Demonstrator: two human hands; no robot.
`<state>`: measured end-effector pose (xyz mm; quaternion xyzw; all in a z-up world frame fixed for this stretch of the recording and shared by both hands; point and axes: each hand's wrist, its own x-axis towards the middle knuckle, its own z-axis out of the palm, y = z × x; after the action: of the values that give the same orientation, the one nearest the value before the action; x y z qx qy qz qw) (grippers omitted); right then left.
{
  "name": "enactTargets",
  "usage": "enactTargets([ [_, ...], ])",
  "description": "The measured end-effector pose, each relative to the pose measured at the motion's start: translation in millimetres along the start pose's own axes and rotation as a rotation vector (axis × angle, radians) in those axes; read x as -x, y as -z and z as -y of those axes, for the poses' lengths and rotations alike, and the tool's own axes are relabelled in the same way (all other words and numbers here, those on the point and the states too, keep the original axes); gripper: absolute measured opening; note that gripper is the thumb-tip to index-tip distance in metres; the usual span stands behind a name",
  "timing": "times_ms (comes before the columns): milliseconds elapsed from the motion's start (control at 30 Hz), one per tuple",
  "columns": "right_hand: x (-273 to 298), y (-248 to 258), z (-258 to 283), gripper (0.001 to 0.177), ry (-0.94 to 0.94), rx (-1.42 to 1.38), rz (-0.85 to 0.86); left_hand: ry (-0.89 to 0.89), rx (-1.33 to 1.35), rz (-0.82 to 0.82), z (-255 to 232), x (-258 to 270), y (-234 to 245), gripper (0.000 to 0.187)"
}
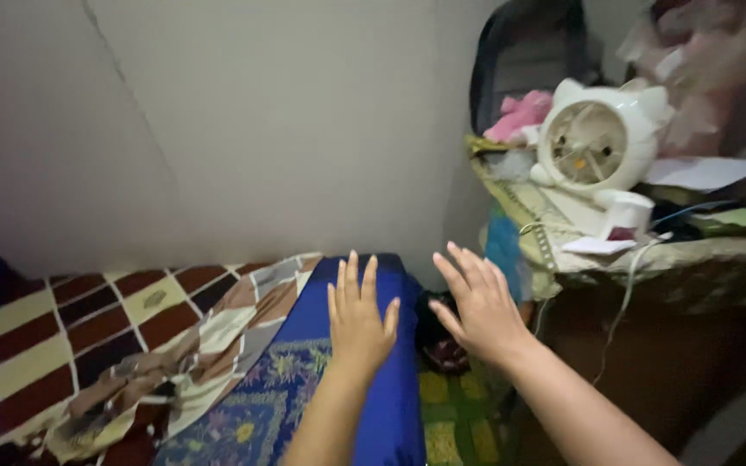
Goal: Putting a fitted sheet onto a mattress in a small bedroom.
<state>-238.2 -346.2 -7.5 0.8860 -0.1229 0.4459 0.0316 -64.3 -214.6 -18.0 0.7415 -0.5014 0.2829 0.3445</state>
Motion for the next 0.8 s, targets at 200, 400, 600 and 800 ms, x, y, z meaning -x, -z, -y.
enactTargets([
  [200, -36, -44, -5, 0.074, 0.007, -0.056, -0.002, 0.025, -0.048, 0.024, 39, -21, -15, 0.078],
  [400, -67, -89, -5, 0.074, 0.048, -0.103, 0.009, 0.047, -0.078, 0.008, 69, -38, -25, 0.078],
  [600, -106, -132, -11, 0.074, 0.12, -0.185, -0.009, 0.056, -0.141, -0.042, 99, -57, -40, 0.08],
  [800, -146, -184, -31, 0.076, 0.189, -0.263, -0.001, 0.151, -0.217, -0.04, 128, -88, -54, 0.081],
])
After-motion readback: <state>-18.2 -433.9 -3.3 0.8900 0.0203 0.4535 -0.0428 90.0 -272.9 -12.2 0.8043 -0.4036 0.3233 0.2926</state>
